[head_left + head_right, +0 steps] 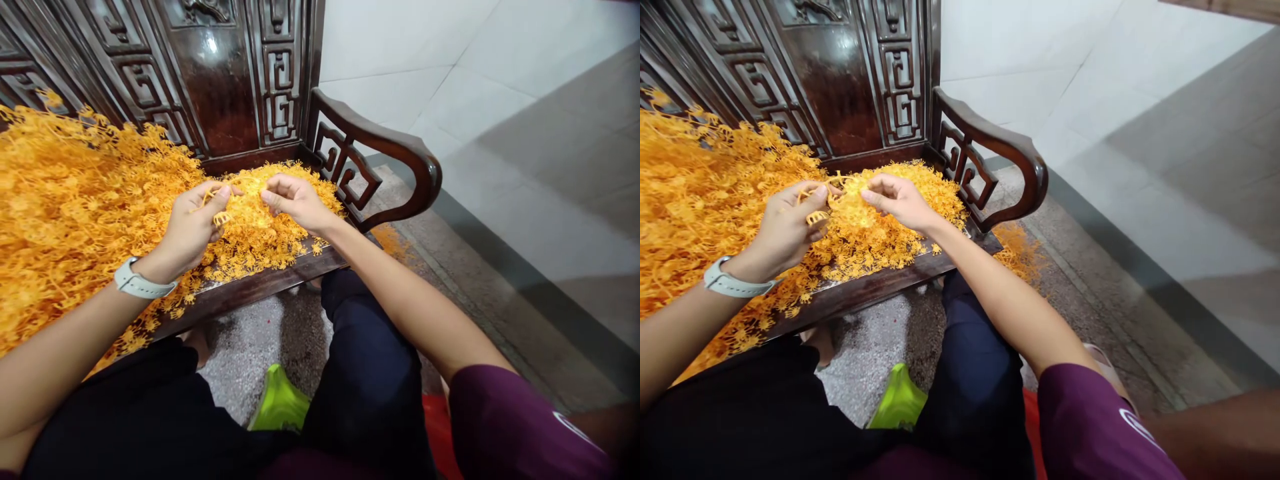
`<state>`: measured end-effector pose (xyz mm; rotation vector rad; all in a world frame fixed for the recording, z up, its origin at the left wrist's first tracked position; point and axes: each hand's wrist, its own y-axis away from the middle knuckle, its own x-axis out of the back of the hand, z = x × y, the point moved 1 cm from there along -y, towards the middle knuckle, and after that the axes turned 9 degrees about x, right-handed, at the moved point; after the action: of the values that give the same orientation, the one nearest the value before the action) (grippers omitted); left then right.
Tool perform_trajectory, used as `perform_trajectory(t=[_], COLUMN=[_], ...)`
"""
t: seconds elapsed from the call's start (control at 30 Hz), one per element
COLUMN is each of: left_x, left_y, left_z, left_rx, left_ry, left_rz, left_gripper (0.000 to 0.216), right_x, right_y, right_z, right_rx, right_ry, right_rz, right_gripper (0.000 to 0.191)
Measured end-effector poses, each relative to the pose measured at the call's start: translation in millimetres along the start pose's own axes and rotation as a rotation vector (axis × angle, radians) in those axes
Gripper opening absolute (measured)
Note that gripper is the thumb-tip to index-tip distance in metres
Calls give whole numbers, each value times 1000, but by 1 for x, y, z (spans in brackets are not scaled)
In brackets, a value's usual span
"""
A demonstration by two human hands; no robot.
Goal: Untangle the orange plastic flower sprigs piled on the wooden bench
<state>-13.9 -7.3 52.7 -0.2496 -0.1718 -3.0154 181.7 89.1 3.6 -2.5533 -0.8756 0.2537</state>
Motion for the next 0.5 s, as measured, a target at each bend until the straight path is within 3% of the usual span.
perform_trajectory(t=[0.1, 0.2, 0.37, 0.5], left_x=[1, 12, 47, 72], left_y=[-2, -11, -39, -62], left_z=[3, 2, -15, -25], left_rx=[96, 103, 91, 85], left_ry=[139, 187, 223, 146], left_rz=[-20, 6, 108, 111], left_gripper=[32, 36, 50, 55], right_x=[-3, -8, -23, -50], right_y=[2, 6, 13, 19], right_z=[-1, -5, -19, -32], right_rx=[23, 38, 131, 226], right_ry=[20, 52, 66, 160], right_rz=[-57, -152, -435, -544], right_gripper=[54, 49, 35, 18])
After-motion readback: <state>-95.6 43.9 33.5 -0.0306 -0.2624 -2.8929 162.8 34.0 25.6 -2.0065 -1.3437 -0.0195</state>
